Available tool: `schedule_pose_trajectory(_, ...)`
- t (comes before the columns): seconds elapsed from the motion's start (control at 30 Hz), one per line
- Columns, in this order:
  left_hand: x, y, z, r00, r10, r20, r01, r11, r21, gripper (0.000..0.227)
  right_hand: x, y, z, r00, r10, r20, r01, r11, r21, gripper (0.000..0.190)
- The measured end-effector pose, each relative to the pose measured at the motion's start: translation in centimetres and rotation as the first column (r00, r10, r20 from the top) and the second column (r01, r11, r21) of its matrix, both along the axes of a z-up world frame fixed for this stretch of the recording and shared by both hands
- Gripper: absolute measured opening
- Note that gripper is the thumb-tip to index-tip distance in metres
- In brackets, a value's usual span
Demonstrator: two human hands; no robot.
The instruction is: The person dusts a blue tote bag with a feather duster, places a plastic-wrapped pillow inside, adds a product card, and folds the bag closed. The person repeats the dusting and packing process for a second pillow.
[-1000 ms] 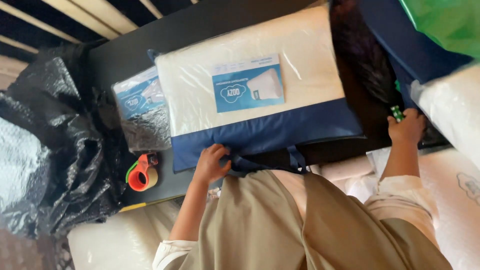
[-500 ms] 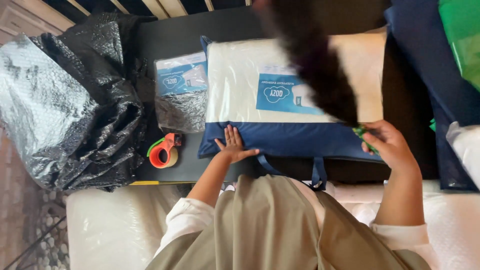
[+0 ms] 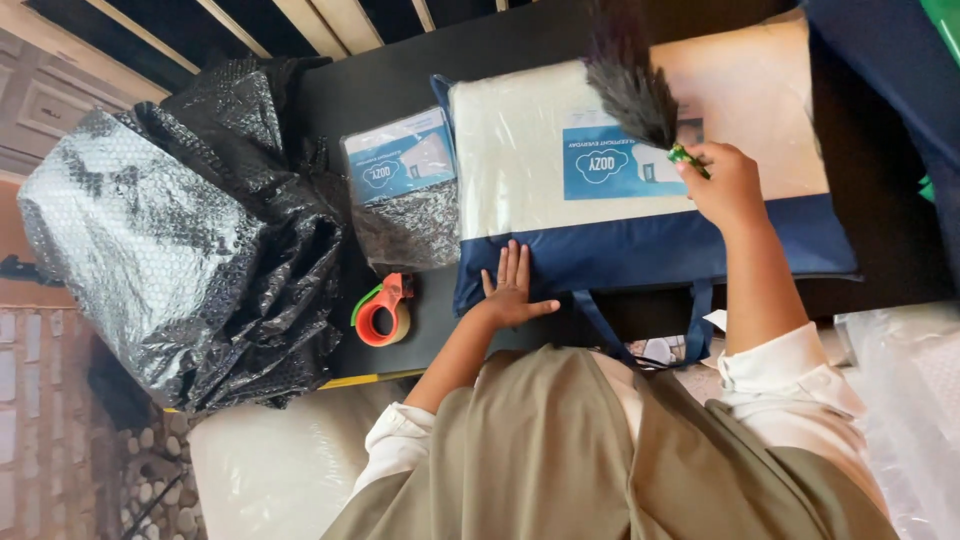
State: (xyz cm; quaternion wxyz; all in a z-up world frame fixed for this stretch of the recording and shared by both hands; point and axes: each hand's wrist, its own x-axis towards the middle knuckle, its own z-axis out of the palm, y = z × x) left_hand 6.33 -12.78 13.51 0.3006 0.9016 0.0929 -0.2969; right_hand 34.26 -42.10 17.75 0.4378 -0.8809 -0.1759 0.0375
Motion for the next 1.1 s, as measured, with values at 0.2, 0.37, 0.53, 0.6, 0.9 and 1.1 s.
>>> schedule_pose_trajectory(0.2,-1.4,5.0,1.9,0.988,-0.137,0.068,0.143,0.985,-0.092,0.104,-9.7,1.1,13.2,0.770,0.240,-0.590,-0.336,0.940,-0.056,0.033)
schedule_pose_trajectory(0.37,-1.3,6.3,1.2,0.979,-0.167,0.117,0.182,0.974,-0.137,0.098,-7.6,1.1,6.4,0.900,0.132,-0.416,-0.234,0.951,-0.204,0.031)
schedule_pose_trajectory(0.53,-2.0,5.7,2.6,0.975,-0.078,0.208,0.124,0.969,-0.215,0.092,-7.2,3.4,6.7,0.983,-0.015,-0.183,0.007,0.999,-0.049,0.034)
schedule_pose_trajectory(0.6,-2.0,5.2,3.2,0.980,-0.002,0.197,0.048,0.972,-0.229,0.088,-8.1,3.1,10.2,0.931,0.130,-0.341,-0.141,0.990,-0.007,0.037)
schedule_pose_trajectory(0.9,-1.8,2.8,2.2,0.942,0.233,0.242,-0.184,0.961,-0.208,0.073,-5.4,-0.4,11.1,0.881,0.176,-0.438,-0.215,0.976,-0.040,0.038)
schedule_pose_trajectory(1.1,1.4,1.0,2.7,0.751,0.320,0.578,-0.440,0.895,0.076,0.065,-2.9,-4.3,9.2,0.939,0.153,-0.309,-0.112,0.983,0.147,0.036)
